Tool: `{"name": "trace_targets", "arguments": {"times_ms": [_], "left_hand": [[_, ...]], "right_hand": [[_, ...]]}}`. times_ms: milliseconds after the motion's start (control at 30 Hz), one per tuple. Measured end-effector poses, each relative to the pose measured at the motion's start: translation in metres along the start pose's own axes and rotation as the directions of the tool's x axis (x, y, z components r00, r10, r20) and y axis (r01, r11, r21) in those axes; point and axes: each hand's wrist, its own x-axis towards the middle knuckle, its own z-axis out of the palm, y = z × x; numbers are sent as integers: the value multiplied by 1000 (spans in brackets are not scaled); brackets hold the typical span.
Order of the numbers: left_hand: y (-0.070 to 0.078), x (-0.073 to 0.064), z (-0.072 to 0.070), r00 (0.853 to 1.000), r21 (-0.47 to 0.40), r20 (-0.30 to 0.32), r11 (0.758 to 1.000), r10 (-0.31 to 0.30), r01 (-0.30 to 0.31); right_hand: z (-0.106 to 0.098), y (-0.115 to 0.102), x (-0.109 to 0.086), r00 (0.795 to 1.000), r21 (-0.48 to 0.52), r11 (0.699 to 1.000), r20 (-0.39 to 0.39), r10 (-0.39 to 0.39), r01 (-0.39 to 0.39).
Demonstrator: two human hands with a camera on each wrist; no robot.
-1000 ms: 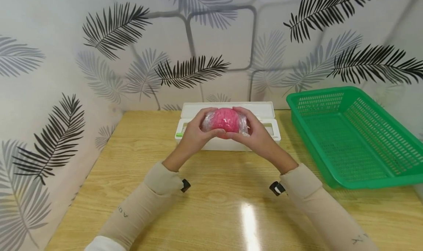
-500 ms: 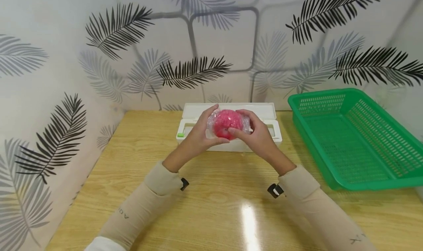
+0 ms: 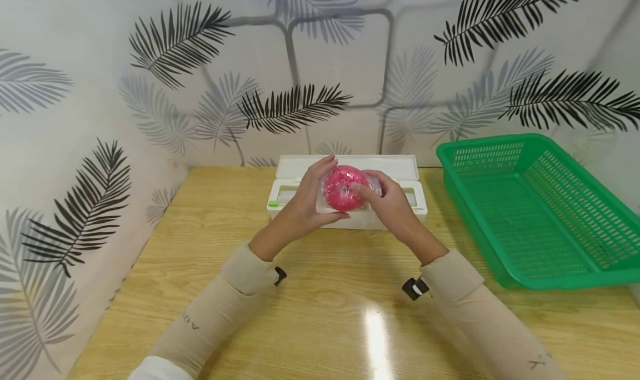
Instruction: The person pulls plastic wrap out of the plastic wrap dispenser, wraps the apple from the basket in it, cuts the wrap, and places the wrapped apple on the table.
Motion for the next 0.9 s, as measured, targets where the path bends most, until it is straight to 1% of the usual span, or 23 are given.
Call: {"name": "trace_targets", "arguments": {"times_ms": [233, 367, 433, 533, 633, 700, 800, 900], "left_hand": [[2, 1, -1, 999, -4, -24, 1000, 29, -29], [2, 1, -2, 998, 5, -51, 1000, 28, -28], [2, 0, -1, 998, 0, -64, 1000, 18, -18], [1, -2, 0, 997, -55, -75, 998, -34, 30], [1, -5, 3, 991, -148, -69, 984, -115, 104], [1, -6, 4, 984, -206, -64, 967, -166, 150], [3, -6, 4, 971, -270, -58, 940, -234, 211], [4, -6, 3, 955, -329, -36, 906, -294, 267]], "right_hand": [[-3, -1, -2, 999, 9, 1000, 41, 12, -13], [-6, -4, -3, 997, -4, 1000, 77, 11, -10], [-7, -5, -3, 996, -22, 1000, 88, 10, -8], [-7, -6, -3, 996, -45, 999, 93, -3, 8], [-7, -6, -3, 995, -37, 998, 80, -54, 57], [-7, -4, -2, 991, 2, 993, 66, -117, 117], [-8, -4, -2, 975, 85, 974, 58, -216, 211], [-9, -4, -4, 959, 152, 953, 73, -274, 260]]}}
